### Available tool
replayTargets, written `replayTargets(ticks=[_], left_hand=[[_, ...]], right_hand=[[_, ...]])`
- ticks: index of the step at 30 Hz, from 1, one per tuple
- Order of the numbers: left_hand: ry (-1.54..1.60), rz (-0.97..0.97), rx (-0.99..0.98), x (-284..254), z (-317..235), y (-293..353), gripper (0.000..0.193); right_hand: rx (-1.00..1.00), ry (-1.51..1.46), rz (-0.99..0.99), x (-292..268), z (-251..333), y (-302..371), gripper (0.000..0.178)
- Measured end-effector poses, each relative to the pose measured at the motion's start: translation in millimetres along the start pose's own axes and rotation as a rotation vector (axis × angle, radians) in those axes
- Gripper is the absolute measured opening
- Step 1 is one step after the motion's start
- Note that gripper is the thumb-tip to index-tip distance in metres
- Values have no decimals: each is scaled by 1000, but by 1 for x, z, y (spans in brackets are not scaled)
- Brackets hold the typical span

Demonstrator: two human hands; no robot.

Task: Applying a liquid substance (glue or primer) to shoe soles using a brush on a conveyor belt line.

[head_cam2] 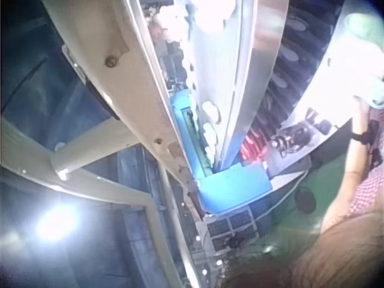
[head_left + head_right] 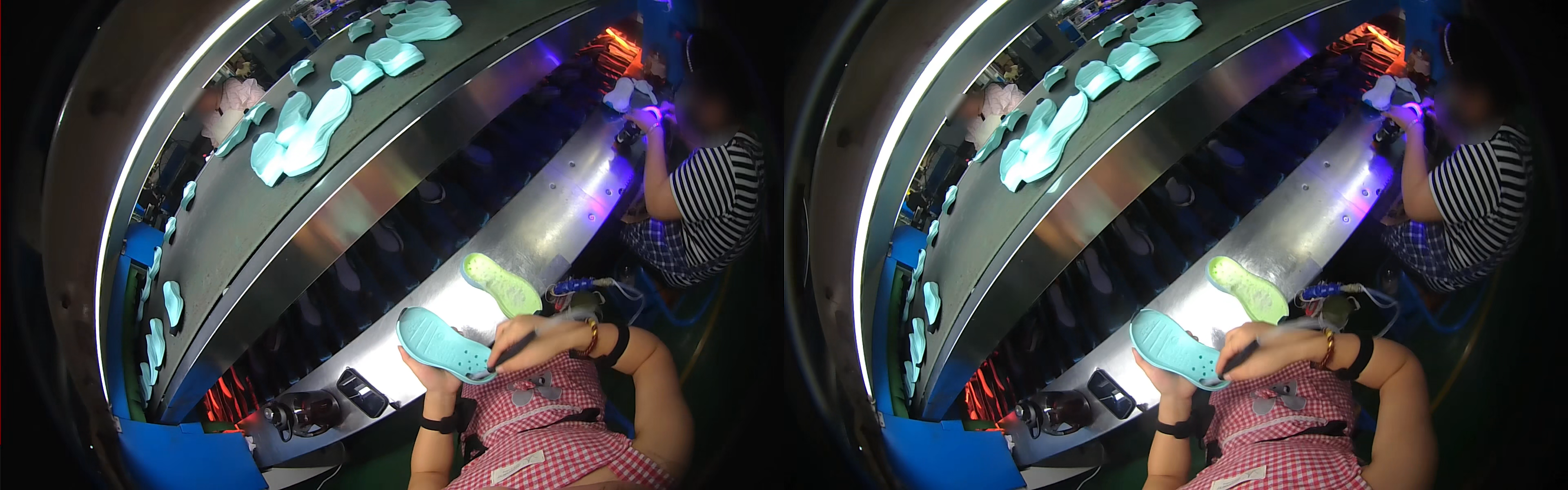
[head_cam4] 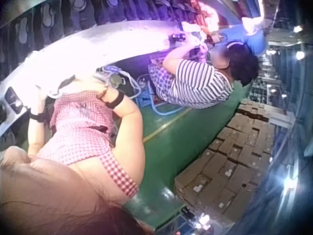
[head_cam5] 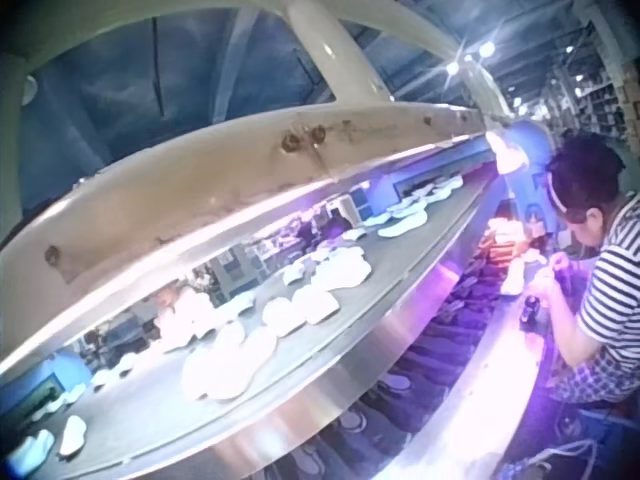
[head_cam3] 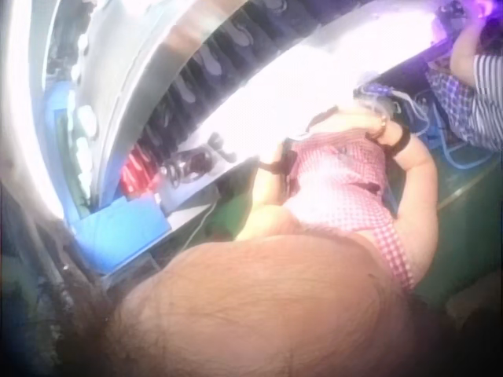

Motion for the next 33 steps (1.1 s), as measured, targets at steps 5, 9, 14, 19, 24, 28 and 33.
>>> replayTargets(ticks=[5,9,14,19,24,28,33], left_hand=[[124,16,-109,22,22,8,63],[82,345,5,33,11,15,61],[160,88,36,44,8,25,63],[116,110,181,9,-4,5,77],[158,177,330,25,-21,8,83],[142,287,393,31,-29,11,78],[116,298,441,45,-31,18,80]], right_hand=[[69,-201,-397,-7,-1,-20,20],[-9,-185,-13,9,10,-3,19],[98,-203,-334,-11,1,-6,20],[-30,-273,-113,-3,5,5,22],[-158,-168,-100,1,3,7,23],[-4,-323,-246,-15,3,7,21],[-129,-267,-62,-11,6,11,23]])
Point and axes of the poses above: each hand's wrist, its own y-axis away from the middle knuckle, its own x-axis out of the palm, z = x × y, the point moved 3 cm from there along -y, towards the middle knuckle, and after that the axes turned 14 degrees about -z, right-handed, at the moved point
